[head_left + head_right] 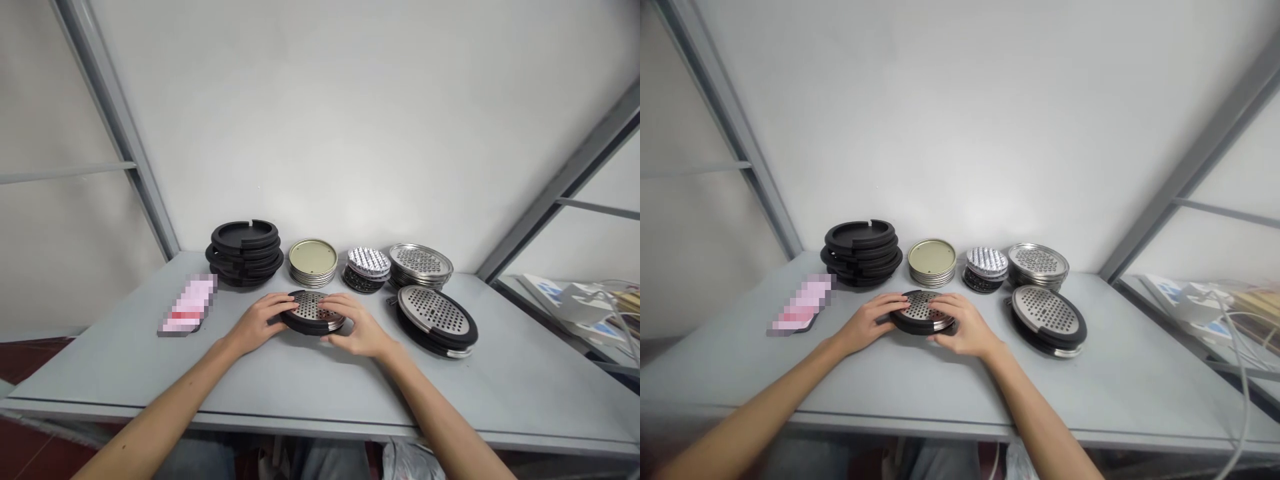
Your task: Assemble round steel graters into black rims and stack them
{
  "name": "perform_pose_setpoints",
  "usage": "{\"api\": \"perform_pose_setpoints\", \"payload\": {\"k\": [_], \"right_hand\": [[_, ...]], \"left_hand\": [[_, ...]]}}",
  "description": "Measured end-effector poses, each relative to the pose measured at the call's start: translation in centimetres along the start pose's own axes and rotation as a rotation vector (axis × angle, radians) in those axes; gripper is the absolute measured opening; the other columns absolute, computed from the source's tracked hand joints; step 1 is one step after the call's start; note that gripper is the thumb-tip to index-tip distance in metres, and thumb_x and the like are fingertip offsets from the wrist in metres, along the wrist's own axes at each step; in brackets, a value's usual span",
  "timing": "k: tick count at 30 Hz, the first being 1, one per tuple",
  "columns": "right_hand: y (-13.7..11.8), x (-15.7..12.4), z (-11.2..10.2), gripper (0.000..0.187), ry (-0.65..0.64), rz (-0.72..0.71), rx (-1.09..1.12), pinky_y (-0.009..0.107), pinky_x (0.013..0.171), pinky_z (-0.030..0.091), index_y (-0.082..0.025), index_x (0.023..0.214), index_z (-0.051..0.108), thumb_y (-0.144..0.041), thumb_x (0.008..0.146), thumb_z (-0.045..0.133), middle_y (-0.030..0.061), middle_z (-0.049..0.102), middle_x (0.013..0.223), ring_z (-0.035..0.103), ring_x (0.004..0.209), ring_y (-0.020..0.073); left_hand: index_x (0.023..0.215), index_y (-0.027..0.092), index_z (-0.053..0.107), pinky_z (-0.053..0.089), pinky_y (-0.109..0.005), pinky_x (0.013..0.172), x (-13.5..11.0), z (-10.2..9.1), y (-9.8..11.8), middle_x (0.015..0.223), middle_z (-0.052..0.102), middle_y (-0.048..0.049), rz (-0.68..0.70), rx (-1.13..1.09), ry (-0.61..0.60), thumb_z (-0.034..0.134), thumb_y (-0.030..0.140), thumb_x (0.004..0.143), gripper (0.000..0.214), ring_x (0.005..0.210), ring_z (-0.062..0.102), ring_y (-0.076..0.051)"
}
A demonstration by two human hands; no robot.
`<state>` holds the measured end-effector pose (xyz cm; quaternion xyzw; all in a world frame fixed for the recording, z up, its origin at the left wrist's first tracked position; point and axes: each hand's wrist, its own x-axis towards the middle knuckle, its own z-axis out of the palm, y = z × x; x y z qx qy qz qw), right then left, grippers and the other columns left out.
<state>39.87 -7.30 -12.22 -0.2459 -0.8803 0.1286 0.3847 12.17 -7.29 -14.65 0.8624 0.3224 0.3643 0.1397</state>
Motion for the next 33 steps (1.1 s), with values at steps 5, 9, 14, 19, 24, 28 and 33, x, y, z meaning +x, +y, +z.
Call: {"api": "perform_pose_setpoints", "payload": {"k": [5, 9, 14, 19, 24, 28, 33], "right_hand": [[0.1, -0.1, 0.4, 0.043, -0.030, -0.019, 0.008, 0.042, 0.094, 0.050, -0.021, 0.118, 0.063, -0.022, 0.075, 0.069, 0.0094, 0.068, 0.114, 0.061, 0.108, 0.0246], [0.4, 0.0, 0.3, 0.040, -0.012, -0.088, -0.035, 0.042, 0.096, 0.051, -0.022, 0.123, 0.060, -0.015, 0.083, 0.058, 0.0084, 0.068, 0.117, 0.062, 0.111, 0.0230], [-1.5, -1.3, -0.5, 0.040, 0.143, -0.110, -0.101, 0.041, 0.094, 0.053, -0.023, 0.127, 0.057, -0.015, 0.088, 0.056, 0.0103, 0.067, 0.119, 0.061, 0.114, 0.0235], [-4.0, -5.9, -3.7, 0.051, 0.527, -0.093, -0.259, 0.043, 0.087, 0.057, -0.024, 0.125, 0.059, -0.004, 0.078, 0.063, 0.0095, 0.070, 0.113, 0.067, 0.103, 0.0270], [-4.7, -10.1, -10.4, 0.057, 0.624, -0.112, -0.629, 0.045, 0.086, 0.058, -0.026, 0.122, 0.063, -0.003, 0.070, 0.070, 0.0065, 0.072, 0.108, 0.070, 0.095, 0.0288], [-3.6, -11.9, -14.8, 0.061, 0.411, -0.043, -0.880, 0.040, 0.089, 0.056, -0.032, 0.132, 0.055, -0.008, 0.078, 0.067, 0.0038, 0.072, 0.109, 0.069, 0.098, 0.0258], [-0.8, -14.0, -15.6, 0.057, 0.265, -0.004, -1.042, 0.037, 0.090, 0.053, -0.030, 0.136, 0.050, -0.014, 0.084, 0.062, 0.0032, 0.072, 0.111, 0.068, 0.101, 0.0245]], "left_hand": [[0.127, 0.026, 0.059, 0.041, -0.047, 0.106, 0.0, 0.0, -0.1, 0.129, 0.060, -0.0090, 0.008, -0.003, 0.008, 0.061, 0.026, 0.090, 0.037, 0.125, 0.050, -0.025], [0.124, 0.024, 0.060, 0.042, -0.045, 0.106, 0.2, 0.1, 0.3, 0.127, 0.060, -0.0095, -0.011, -0.053, 0.031, 0.061, 0.026, 0.090, 0.034, 0.121, 0.053, -0.024], [0.134, 0.023, 0.048, 0.046, -0.042, 0.099, 0.0, 0.0, 0.9, 0.126, 0.059, -0.0100, -0.126, -0.023, 0.096, 0.071, 0.032, 0.081, 0.059, 0.111, 0.058, -0.025], [0.132, 0.022, 0.048, 0.048, -0.037, 0.095, -0.2, -0.1, 1.2, 0.124, 0.058, -0.0089, -0.185, -0.031, 0.069, 0.063, 0.031, 0.086, 0.049, 0.104, 0.060, -0.021], [0.118, 0.021, 0.060, 0.048, -0.036, 0.093, -0.1, 0.0, 1.0, 0.117, 0.062, -0.0080, -0.160, -0.043, 0.036, 0.054, 0.033, 0.092, 0.029, 0.103, 0.061, -0.021], [0.109, 0.020, 0.066, 0.047, -0.035, 0.094, 0.0, 0.0, 0.9, 0.112, 0.065, -0.0079, -0.153, -0.041, 0.032, 0.050, 0.034, 0.095, 0.025, 0.103, 0.061, -0.021], [0.106, 0.020, 0.067, 0.048, -0.033, 0.092, -0.1, 0.0, 0.8, 0.109, 0.066, -0.0073, -0.179, -0.046, 0.040, 0.046, 0.034, 0.096, 0.027, 0.101, 0.062, -0.020]]}}
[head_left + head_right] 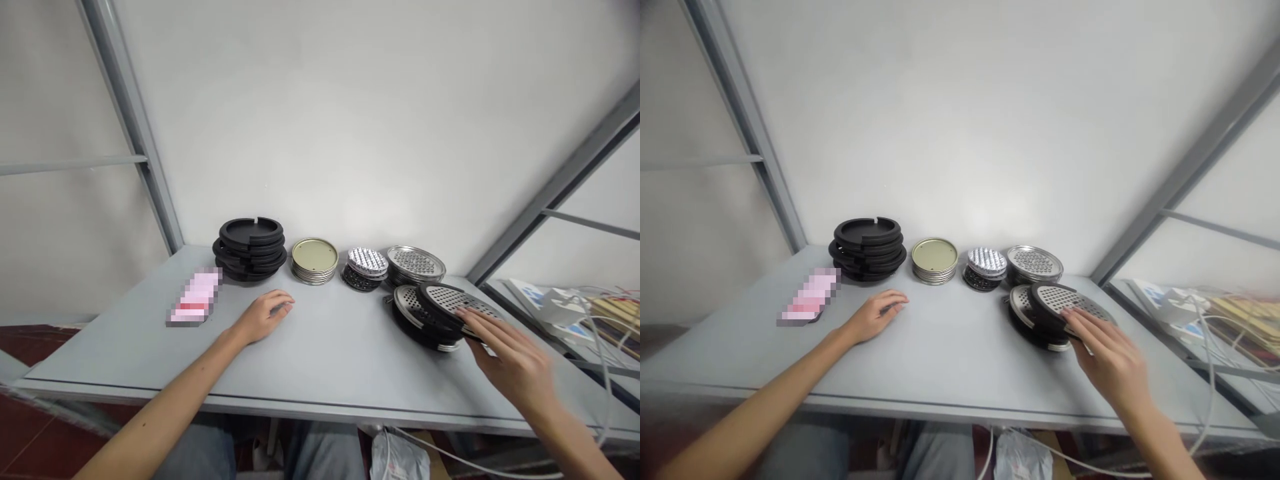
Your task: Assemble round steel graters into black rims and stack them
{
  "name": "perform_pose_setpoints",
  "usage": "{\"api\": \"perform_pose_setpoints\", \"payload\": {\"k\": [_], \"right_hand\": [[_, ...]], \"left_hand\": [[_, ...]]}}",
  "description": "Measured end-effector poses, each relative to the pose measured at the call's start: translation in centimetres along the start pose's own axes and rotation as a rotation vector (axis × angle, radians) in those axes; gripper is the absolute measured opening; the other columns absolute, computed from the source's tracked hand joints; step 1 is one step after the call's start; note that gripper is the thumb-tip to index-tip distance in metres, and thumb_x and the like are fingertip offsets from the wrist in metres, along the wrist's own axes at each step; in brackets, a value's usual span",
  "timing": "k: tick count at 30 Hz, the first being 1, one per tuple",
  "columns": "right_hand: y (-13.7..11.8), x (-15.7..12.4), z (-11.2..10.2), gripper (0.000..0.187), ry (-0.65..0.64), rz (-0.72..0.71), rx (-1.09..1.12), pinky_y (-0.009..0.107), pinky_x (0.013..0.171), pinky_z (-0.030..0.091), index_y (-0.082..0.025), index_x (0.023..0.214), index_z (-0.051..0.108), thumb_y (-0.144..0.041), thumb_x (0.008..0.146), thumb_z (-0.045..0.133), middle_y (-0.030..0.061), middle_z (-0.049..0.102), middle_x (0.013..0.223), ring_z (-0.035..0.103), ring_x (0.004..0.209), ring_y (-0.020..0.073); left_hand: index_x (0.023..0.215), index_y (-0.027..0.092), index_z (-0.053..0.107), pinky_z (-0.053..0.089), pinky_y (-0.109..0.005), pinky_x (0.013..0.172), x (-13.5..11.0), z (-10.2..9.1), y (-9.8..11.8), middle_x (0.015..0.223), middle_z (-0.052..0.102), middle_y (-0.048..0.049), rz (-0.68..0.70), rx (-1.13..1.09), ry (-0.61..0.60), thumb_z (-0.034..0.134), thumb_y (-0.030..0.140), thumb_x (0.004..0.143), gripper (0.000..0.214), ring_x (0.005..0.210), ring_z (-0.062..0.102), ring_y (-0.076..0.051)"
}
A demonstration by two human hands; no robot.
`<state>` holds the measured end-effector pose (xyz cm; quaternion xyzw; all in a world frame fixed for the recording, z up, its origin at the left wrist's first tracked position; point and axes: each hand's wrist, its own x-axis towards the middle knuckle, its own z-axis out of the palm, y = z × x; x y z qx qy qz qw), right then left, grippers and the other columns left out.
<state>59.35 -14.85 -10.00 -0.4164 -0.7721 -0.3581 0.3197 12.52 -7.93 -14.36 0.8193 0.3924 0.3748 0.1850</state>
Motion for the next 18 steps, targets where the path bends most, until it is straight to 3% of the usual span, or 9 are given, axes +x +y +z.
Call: {"api": "perform_pose_setpoints", "payload": {"k": [7, 15, 18], "right_hand": [[-0.4, -2.1, 2.8, 0.045, -0.020, 0.027, -0.078, 0.034, 0.087, 0.053, -0.026, 0.129, 0.056, -0.014, 0.085, 0.058, 0.0024, 0.072, 0.112, 0.067, 0.106, 0.0235], [-1.6, -1.3, 4.4, 0.042, 0.009, 0.076, -0.005, 0.038, 0.088, 0.054, -0.025, 0.126, 0.059, -0.017, 0.085, 0.060, 0.0037, 0.072, 0.110, 0.066, 0.106, 0.0246], [-2.1, -1.1, 4.4, 0.042, -0.043, 0.094, 0.076, 0.042, 0.094, 0.052, -0.023, 0.126, 0.059, -0.024, 0.085, 0.063, 0.0066, 0.069, 0.117, 0.064, 0.110, 0.0264]], "left_hand": [[0.101, 0.019, 0.069, 0.048, -0.034, 0.091, 0.0, 0.0, -0.1, 0.106, 0.067, -0.0073, 0.010, 0.000, 0.001, 0.044, 0.034, 0.097, 0.030, 0.099, 0.062, -0.020], [0.098, 0.019, 0.070, 0.049, -0.033, 0.089, -0.1, 0.0, 0.0, 0.105, 0.067, -0.0069, 0.005, 0.004, -0.003, 0.044, 0.034, 0.097, 0.030, 0.097, 0.063, -0.020], [0.097, 0.019, 0.070, 0.049, -0.033, 0.089, -0.1, 0.0, 0.0, 0.105, 0.067, -0.0065, -0.003, 0.006, -0.016, 0.043, 0.034, 0.097, 0.030, 0.098, 0.063, -0.020]]}}
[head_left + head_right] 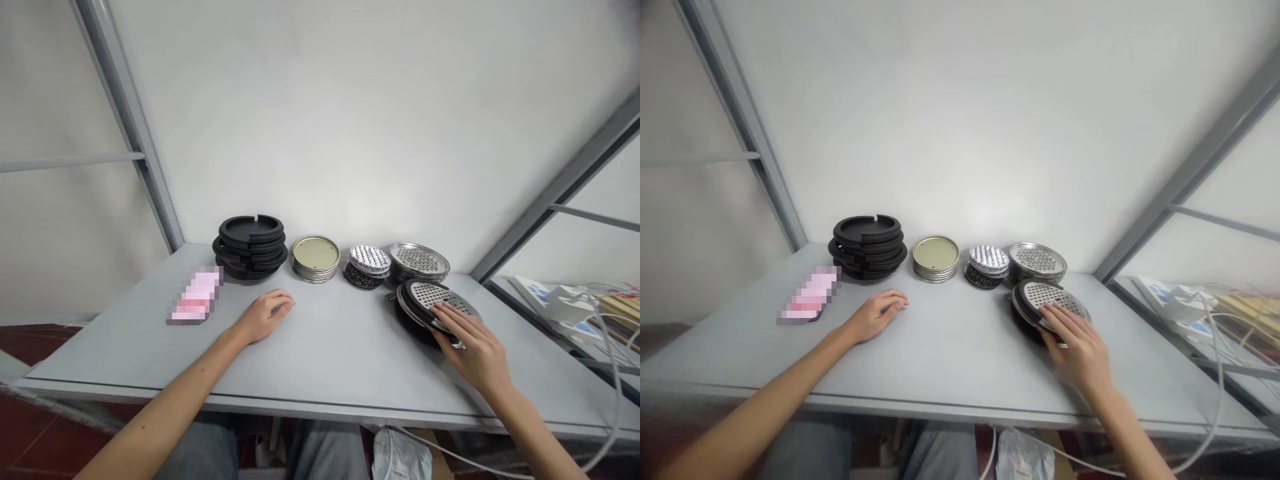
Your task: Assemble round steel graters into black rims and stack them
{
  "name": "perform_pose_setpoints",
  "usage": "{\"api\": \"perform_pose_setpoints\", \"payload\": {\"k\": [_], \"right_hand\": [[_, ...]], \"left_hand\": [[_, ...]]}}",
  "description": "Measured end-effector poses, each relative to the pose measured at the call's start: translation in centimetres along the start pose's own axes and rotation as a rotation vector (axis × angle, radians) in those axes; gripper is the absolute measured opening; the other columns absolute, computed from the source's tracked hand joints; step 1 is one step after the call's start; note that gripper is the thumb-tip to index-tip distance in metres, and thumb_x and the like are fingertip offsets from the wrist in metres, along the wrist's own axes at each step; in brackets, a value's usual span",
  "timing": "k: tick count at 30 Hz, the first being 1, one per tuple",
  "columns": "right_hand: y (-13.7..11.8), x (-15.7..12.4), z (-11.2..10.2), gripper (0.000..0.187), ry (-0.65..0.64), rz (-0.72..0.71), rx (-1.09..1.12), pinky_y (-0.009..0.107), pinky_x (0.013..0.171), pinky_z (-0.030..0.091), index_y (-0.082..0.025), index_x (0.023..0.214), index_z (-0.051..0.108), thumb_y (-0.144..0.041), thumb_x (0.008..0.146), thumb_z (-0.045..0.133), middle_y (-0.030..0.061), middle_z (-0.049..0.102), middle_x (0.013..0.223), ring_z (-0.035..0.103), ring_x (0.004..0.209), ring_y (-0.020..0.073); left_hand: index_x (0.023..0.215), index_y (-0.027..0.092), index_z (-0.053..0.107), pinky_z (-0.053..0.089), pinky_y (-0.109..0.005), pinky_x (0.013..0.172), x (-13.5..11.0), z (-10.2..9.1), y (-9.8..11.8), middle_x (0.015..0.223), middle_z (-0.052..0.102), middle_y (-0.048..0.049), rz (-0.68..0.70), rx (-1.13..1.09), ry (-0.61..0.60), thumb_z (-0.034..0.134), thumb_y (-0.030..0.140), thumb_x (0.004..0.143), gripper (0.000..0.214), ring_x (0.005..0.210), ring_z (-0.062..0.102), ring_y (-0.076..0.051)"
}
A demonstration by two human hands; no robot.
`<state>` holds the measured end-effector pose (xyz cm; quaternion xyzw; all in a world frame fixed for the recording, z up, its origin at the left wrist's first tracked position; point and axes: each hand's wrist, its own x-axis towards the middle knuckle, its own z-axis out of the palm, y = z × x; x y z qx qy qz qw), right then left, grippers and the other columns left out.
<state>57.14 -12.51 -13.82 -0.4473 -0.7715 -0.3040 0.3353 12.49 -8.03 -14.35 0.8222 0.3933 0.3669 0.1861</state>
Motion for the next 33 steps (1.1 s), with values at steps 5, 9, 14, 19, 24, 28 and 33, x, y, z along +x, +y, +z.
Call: {"api": "perform_pose_setpoints", "payload": {"k": [5, 9, 14, 19, 24, 28, 33], "right_hand": [[0.1, 0.0, 0.0, 0.040, -0.134, 0.031, 0.110, 0.048, 0.099, 0.048, -0.021, 0.128, 0.058, -0.034, 0.090, 0.055, 0.0098, 0.063, 0.125, 0.057, 0.119, 0.0289], [0.8, 0.2, 0.2, 0.036, -0.146, 0.025, 0.134, 0.048, 0.099, 0.048, -0.021, 0.125, 0.059, -0.031, 0.091, 0.051, 0.0097, 0.065, 0.122, 0.058, 0.118, 0.0280], [-0.7, 1.0, -0.5, 0.040, -0.098, 0.047, 0.108, 0.051, 0.096, 0.048, -0.021, 0.127, 0.056, -0.032, 0.088, 0.054, 0.0137, 0.060, 0.127, 0.057, 0.117, 0.0321], [-6.0, 3.3, 0.5, 0.037, 0.031, -0.031, 0.249, 0.047, 0.089, 0.051, -0.023, 0.120, 0.060, -0.020, 0.083, 0.060, 0.0124, 0.065, 0.117, 0.062, 0.107, 0.0295], [-10.9, 8.1, 4.9, 0.031, -0.258, -0.056, 0.602, 0.038, 0.086, 0.055, -0.024, 0.116, 0.063, -0.015, 0.092, 0.044, 0.0079, 0.069, 0.108, 0.066, 0.099, 0.0221], [-13.3, 11.9, 9.1, 0.029, -0.236, 0.031, 0.627, 0.044, 0.096, 0.049, -0.023, 0.115, 0.063, -0.021, 0.094, 0.043, 0.0096, 0.064, 0.120, 0.059, 0.111, 0.0248], [-14.3, 13.3, 13.4, 0.041, -0.189, 0.114, 0.467, 0.052, 0.105, 0.039, -0.015, 0.132, 0.052, -0.020, 0.094, 0.037, 0.0159, 0.053, 0.135, 0.045, 0.129, 0.0307]], "left_hand": [[0.096, 0.019, 0.069, 0.049, -0.032, 0.089, -0.1, 0.0, 0.0, 0.104, 0.067, -0.0063, 0.000, -0.001, -0.007, 0.043, 0.033, 0.098, 0.030, 0.097, 0.063, -0.020], [0.096, 0.019, 0.069, 0.049, -0.032, 0.088, -0.1, -0.1, 0.1, 0.103, 0.067, -0.0065, -0.001, -0.001, -0.019, 0.042, 0.033, 0.098, 0.031, 0.096, 0.063, -0.020], [0.095, 0.020, 0.070, 0.049, -0.031, 0.086, -0.1, -0.1, 0.5, 0.100, 0.068, -0.0059, 0.005, 0.010, -0.010, 0.045, 0.030, 0.097, 0.027, 0.093, 0.063, -0.019], [0.099, 0.021, 0.071, 0.051, -0.031, 0.083, -0.1, 0.2, -0.3, 0.098, 0.070, -0.0052, 0.068, 0.054, 0.011, 0.049, 0.022, 0.093, 0.022, 0.090, 0.065, -0.019], [0.104, 0.023, 0.071, 0.052, -0.033, 0.082, -0.1, 0.5, -1.5, 0.097, 0.073, -0.0044, 0.078, 0.091, 0.034, 0.049, 0.009, 0.088, 0.031, 0.090, 0.066, -0.019], [0.103, 0.023, 0.071, 0.052, -0.033, 0.080, 0.0, 0.4, -1.3, 0.095, 0.073, -0.0045, 0.072, 0.111, 0.035, 0.052, 0.014, 0.088, 0.026, 0.087, 0.066, -0.019], [0.102, 0.022, 0.071, 0.052, -0.033, 0.081, 0.1, 0.3, -0.9, 0.094, 0.073, -0.0052, 0.041, 0.125, 0.059, 0.052, 0.025, 0.092, 0.022, 0.087, 0.065, -0.020]]}}
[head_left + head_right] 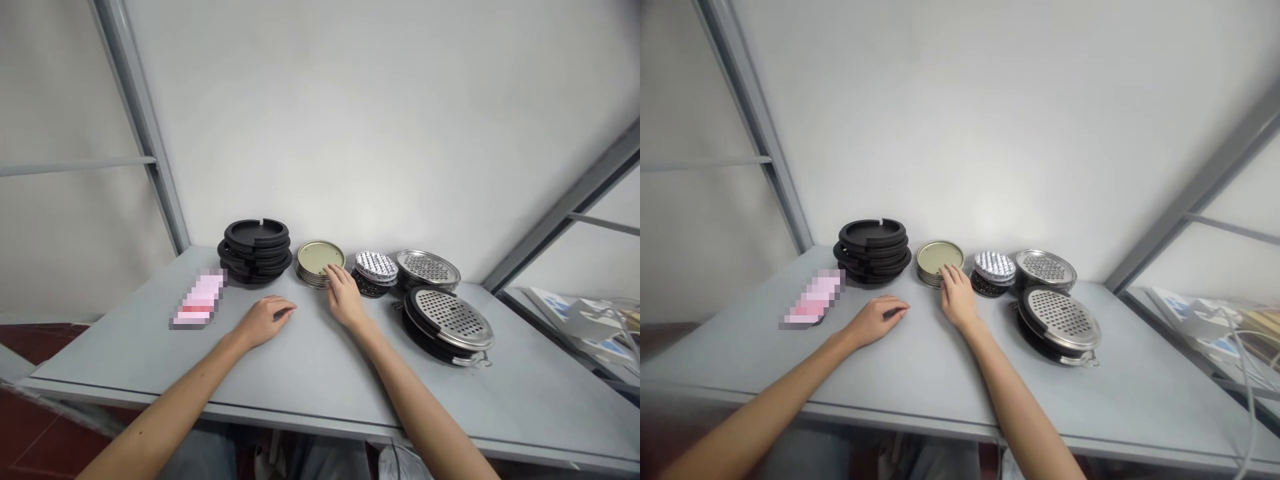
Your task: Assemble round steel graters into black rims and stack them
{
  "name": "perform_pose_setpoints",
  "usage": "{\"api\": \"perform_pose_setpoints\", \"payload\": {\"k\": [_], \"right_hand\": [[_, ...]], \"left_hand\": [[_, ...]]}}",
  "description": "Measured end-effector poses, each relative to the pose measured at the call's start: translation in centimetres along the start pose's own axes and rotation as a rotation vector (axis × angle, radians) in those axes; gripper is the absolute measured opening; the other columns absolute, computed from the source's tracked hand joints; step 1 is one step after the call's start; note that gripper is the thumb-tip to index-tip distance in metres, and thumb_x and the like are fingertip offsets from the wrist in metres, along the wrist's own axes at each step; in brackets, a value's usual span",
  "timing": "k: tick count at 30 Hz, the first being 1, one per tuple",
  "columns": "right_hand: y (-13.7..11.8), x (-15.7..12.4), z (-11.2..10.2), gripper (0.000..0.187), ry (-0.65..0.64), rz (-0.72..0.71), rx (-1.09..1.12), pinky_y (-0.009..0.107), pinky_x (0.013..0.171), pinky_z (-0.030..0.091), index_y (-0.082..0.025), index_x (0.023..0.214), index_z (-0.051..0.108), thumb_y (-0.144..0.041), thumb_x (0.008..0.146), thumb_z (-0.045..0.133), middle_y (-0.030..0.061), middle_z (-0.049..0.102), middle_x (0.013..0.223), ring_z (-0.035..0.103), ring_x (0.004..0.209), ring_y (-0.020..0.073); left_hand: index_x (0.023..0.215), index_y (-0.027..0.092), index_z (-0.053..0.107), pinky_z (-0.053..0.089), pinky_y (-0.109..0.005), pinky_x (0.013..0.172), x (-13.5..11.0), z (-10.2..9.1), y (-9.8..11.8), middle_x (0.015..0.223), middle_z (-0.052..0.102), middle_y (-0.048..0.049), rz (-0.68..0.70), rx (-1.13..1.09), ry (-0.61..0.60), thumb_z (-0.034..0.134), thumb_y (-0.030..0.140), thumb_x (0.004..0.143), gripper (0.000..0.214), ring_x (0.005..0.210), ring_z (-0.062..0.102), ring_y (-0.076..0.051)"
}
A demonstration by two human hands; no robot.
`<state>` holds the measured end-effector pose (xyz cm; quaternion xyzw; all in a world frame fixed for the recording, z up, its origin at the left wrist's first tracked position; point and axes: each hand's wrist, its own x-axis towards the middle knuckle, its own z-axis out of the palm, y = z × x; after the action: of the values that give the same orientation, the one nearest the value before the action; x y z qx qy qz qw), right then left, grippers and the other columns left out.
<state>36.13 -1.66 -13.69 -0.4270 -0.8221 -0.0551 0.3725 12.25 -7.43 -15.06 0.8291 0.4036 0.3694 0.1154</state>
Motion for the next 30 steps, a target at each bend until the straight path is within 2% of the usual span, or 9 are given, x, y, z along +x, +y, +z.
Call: {"api": "perform_pose_setpoints", "payload": {"k": [3, 7, 11, 18, 20, 23, 26, 28, 30], "right_hand": [[0.9, 0.2, 1.3, 0.040, -0.032, 0.019, -0.052, 0.053, 0.106, 0.036, -0.015, 0.131, 0.054, -0.021, 0.095, 0.037, 0.0140, 0.057, 0.133, 0.042, 0.131, 0.0315], [1.4, 0.8, 1.8, 0.030, 0.008, 0.069, -0.041, 0.049, 0.101, 0.040, -0.019, 0.112, 0.067, -0.027, 0.095, 0.043, 0.0099, 0.066, 0.120, 0.050, 0.120, 0.0298], [1.2, 1.5, 1.9, 0.024, 0.054, 0.121, -0.003, 0.046, 0.097, 0.041, -0.020, 0.099, 0.072, -0.027, 0.093, 0.049, 0.0084, 0.069, 0.109, 0.053, 0.113, 0.0278], [1.2, 1.9, 1.4, 0.017, 0.149, 0.062, 0.080, 0.047, 0.097, 0.042, -0.022, 0.093, 0.073, -0.024, 0.088, 0.056, 0.0067, 0.069, 0.105, 0.052, 0.111, 0.0279], [1.0, 2.0, 1.2, 0.018, 0.177, 0.032, 0.108, 0.046, 0.096, 0.044, -0.023, 0.092, 0.073, -0.025, 0.089, 0.056, 0.0069, 0.069, 0.104, 0.053, 0.111, 0.0275], [0.2, 1.9, 0.5, 0.021, 0.258, -0.028, 0.154, 0.048, 0.097, 0.044, -0.024, 0.097, 0.072, -0.025, 0.091, 0.052, 0.0069, 0.070, 0.101, 0.053, 0.113, 0.0272], [-1.3, 1.1, -0.6, 0.021, 0.337, -0.136, 0.207, 0.048, 0.096, 0.045, -0.026, 0.105, 0.069, -0.020, 0.090, 0.055, 0.0064, 0.070, 0.102, 0.056, 0.111, 0.0258], [-2.2, 0.2, -1.5, 0.024, 0.368, -0.219, 0.257, 0.045, 0.091, 0.049, -0.026, 0.107, 0.067, -0.016, 0.087, 0.058, 0.0068, 0.070, 0.102, 0.059, 0.104, 0.0243], [-2.9, -1.0, -2.4, 0.027, 0.359, -0.257, 0.332, 0.041, 0.084, 0.052, -0.025, 0.108, 0.067, -0.012, 0.085, 0.059, 0.0071, 0.070, 0.099, 0.062, 0.097, 0.0225]], "left_hand": [[0.101, 0.023, 0.072, 0.052, -0.033, 0.081, 0.0, 0.0, 0.0, 0.093, 0.073, -0.0045, -0.004, -0.001, -0.003, 0.052, 0.026, 0.092, 0.022, 0.087, 0.066, -0.020], [0.099, 0.024, 0.073, 0.052, -0.033, 0.081, 0.1, 0.1, 0.1, 0.094, 0.073, -0.0037, 0.007, -0.006, -0.025, 0.052, 0.025, 0.093, 0.022, 0.087, 0.066, -0.020], [0.100, 0.023, 0.073, 0.052, -0.033, 0.082, 0.2, 0.1, 0.1, 0.095, 0.073, -0.0044, 0.010, 0.012, -0.039, 0.052, 0.025, 0.093, 0.022, 0.088, 0.066, -0.020], [0.099, 0.023, 0.073, 0.052, -0.033, 0.082, 0.2, 0.0, 0.2, 0.095, 0.072, -0.0049, 0.018, 0.021, -0.048, 0.051, 0.024, 0.093, 0.022, 0.088, 0.065, -0.020], [0.104, 0.022, 0.071, 0.052, -0.032, 0.082, 0.2, 0.0, 0.3, 0.094, 0.072, -0.0051, 0.001, 0.009, -0.045, 0.051, 0.025, 0.093, 0.023, 0.087, 0.065, -0.020], [0.123, 0.023, 0.061, 0.051, -0.031, 0.082, 0.1, -0.1, 0.4, 0.097, 0.069, -0.0045, -0.048, -0.030, -0.021, 0.051, 0.028, 0.093, 0.032, 0.084, 0.064, -0.018], [0.143, 0.024, 0.038, 0.050, -0.033, 0.084, 0.0, -0.2, 0.4, 0.114, 0.063, -0.0073, -0.111, -0.103, 0.073, 0.048, 0.038, 0.095, 0.051, 0.089, 0.063, -0.018], [0.148, 0.021, 0.025, 0.048, -0.037, 0.088, 0.0, -0.2, 0.3, 0.124, 0.057, -0.0116, -0.133, -0.169, 0.149, 0.037, 0.044, 0.098, 0.056, 0.094, 0.061, -0.020], [0.149, 0.019, 0.020, 0.046, -0.040, 0.092, -0.1, -0.2, 0.2, 0.131, 0.052, -0.0150, -0.132, -0.229, 0.186, 0.026, 0.048, 0.100, 0.057, 0.098, 0.061, -0.023]]}}
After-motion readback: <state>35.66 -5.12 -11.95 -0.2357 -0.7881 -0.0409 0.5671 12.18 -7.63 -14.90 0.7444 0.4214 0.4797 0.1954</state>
